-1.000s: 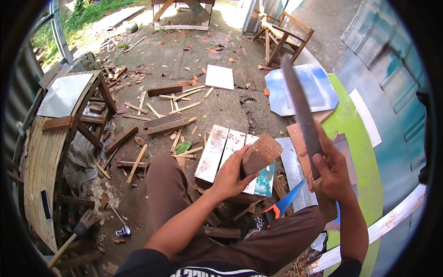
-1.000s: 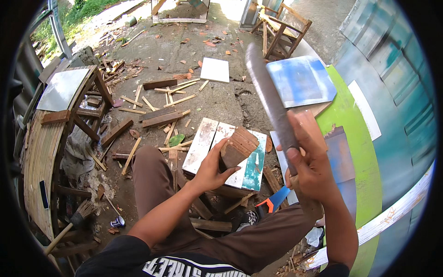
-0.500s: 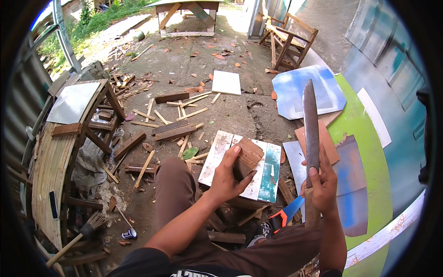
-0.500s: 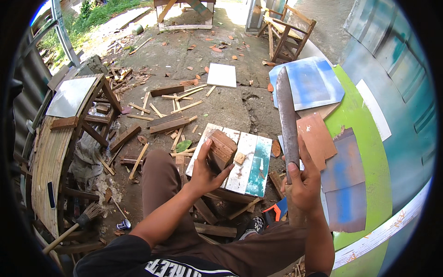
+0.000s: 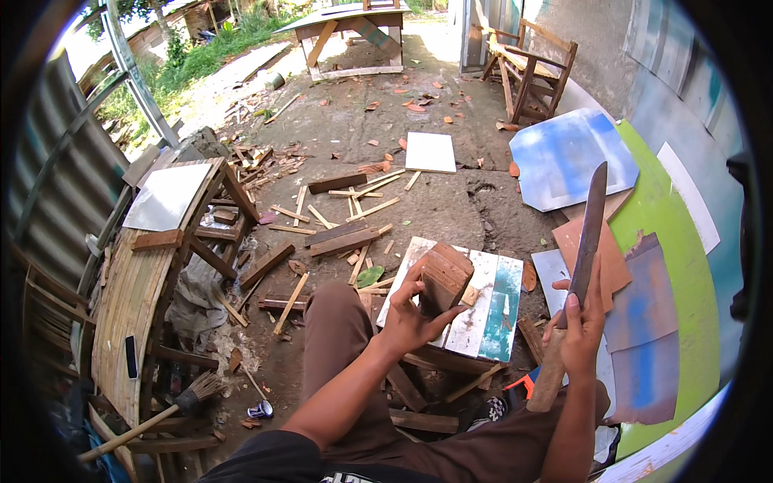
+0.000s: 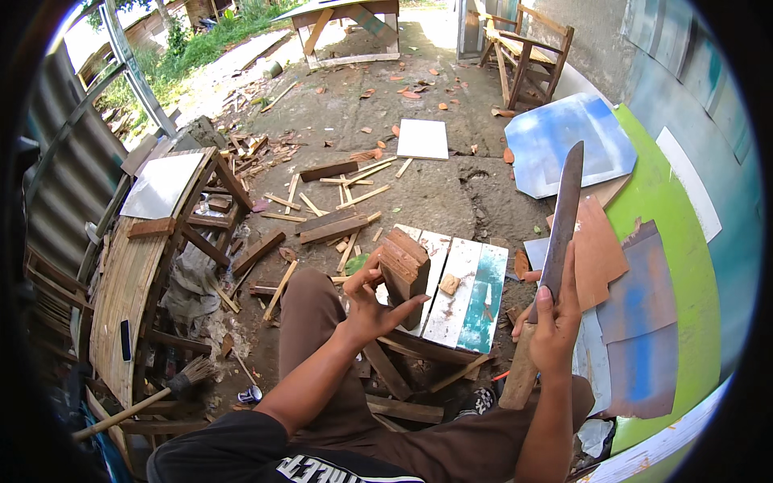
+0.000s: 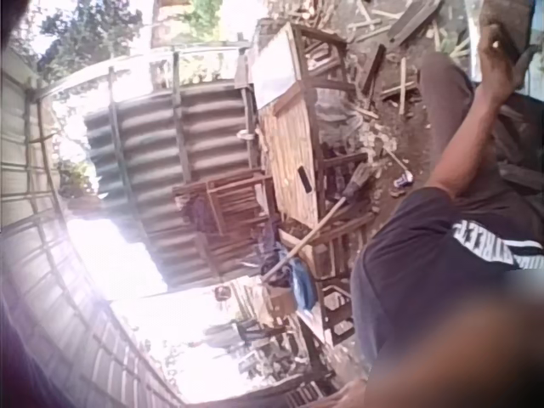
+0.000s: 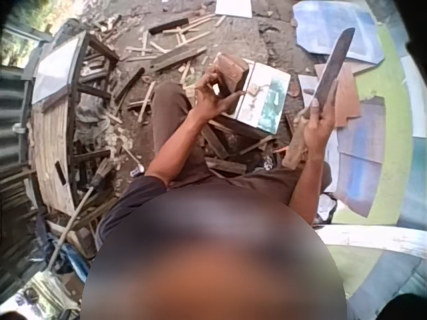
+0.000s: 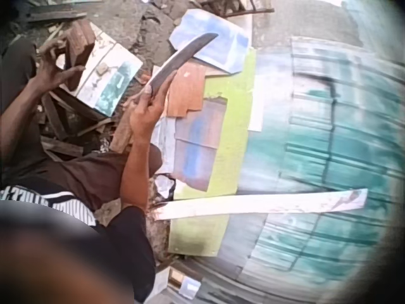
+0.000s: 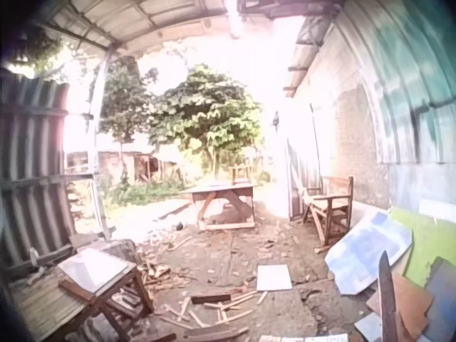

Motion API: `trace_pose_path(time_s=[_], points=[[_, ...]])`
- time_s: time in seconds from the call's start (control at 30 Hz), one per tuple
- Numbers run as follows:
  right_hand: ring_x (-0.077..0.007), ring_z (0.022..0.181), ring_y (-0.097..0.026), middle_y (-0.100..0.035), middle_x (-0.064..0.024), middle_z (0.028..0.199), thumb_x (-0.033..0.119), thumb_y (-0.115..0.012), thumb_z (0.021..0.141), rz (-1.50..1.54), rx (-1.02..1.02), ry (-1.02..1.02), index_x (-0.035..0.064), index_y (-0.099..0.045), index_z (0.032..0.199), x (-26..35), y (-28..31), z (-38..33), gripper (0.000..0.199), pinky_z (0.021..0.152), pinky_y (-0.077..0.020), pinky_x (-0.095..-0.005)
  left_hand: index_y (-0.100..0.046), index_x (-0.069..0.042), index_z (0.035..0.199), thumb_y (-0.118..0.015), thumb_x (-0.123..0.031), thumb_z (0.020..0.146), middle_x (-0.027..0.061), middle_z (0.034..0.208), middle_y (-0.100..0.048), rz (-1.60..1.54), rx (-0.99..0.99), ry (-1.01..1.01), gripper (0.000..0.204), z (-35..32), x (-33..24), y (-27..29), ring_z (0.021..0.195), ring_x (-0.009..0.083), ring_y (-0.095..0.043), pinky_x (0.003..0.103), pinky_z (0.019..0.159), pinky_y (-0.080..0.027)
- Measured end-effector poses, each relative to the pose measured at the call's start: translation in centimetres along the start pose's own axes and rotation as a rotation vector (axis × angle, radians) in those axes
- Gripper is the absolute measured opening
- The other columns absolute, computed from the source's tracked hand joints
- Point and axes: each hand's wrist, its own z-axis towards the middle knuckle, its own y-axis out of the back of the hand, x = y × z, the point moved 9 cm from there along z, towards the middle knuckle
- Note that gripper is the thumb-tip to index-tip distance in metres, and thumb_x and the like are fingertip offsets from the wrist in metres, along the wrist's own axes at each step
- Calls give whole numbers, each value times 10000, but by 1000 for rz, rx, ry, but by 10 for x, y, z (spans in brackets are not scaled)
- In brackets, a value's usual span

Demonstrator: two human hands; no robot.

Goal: The person sits on the ground and uses a hand saw to cut a small wooden block. They repeatedly saw the block, pause to inspect the cut, and then continue sawing until the piece is separated.

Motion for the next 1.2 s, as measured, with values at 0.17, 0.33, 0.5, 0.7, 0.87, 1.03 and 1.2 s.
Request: trace_pose_path(time_s=[0.17, 0.33, 0.5, 0.7, 0.87, 1.03, 1.2], points=[[-89, 540, -612, -678, -166, 1204, 49, -415, 1128, -16, 11, 19, 161, -166, 1768, 4, -3, -1, 696, 482, -546, -249, -288, -69, 1538, -1024, -208, 767, 301, 1496, -518, 50, -42, 199, 1075, -11, 17, 2, 1313, 400, -664, 464, 989, -608], [-95, 539, -612, -668, -169, 1208, 88, -436, 1139, -29, 10, 8, 170, -154, 1770, -1, -1, -2, 696, 479, -547, -247, -319, -53, 1517, -1006, -190, 792, 277, 1492, -528, -90, -45, 213, 1008, -11, 20, 8, 1320, 367, -660, 460, 1012, -602], [-103, 540, -617, -651, -180, 1209, 167, -476, 1162, -48, 19, -12, 179, -135, 1772, -3, -3, -3, 699, 472, -544, -246, -357, -58, 1462, -975, -131, 825, 249, 1504, -524, -125, -53, 217, 891, -7, 15, 16, 1333, 329, -643, 452, 1086, -562], [-118, 547, -621, -642, -169, 1202, 74, -438, 1130, -53, 8, -61, 171, -169, 1768, -9, -7, -3, 699, 485, -559, -270, -380, -82, 1396, -930, -29, 848, 209, 1541, -445, -410, -82, 416, 778, -2, 15, 15, 1449, 267, -508, 442, 1167, -495], [-118, 559, -630, -641, -172, 1202, 34, -422, 1124, -65, 24, -59, 174, -166, 1768, -12, -14, -1, 707, 491, -564, -279, -384, -103, 1296, -897, 36, 855, 207, 1567, -391, -488, -65, 418, 691, -1, 12, 12, 1453, 262, -466, 421, 1194, -431], [-116, 559, -632, -643, -167, 1204, -5, -403, 1117, -78, 33, -73, 177, -161, 1768, -15, -23, 0, 718, 498, -571, -282, -373, -111, 1315, -853, 18, 899, 204, 1558, -397, -425, -80, 329, 648, 2, 7, 16, 1412, 289, -483, 417, 1189, -389], [-116, 557, -627, -648, -164, 1197, -13, -399, 1116, -88, 47, -89, 179, -149, 1769, -18, -28, 4, 726, 506, -579, -284, -371, -89, 1429, -747, -50, 987, 198, 1519, -458, -659, -162, 511, 582, 6, 8, 22, 1411, 282, -498, 419, 1210, -370]])
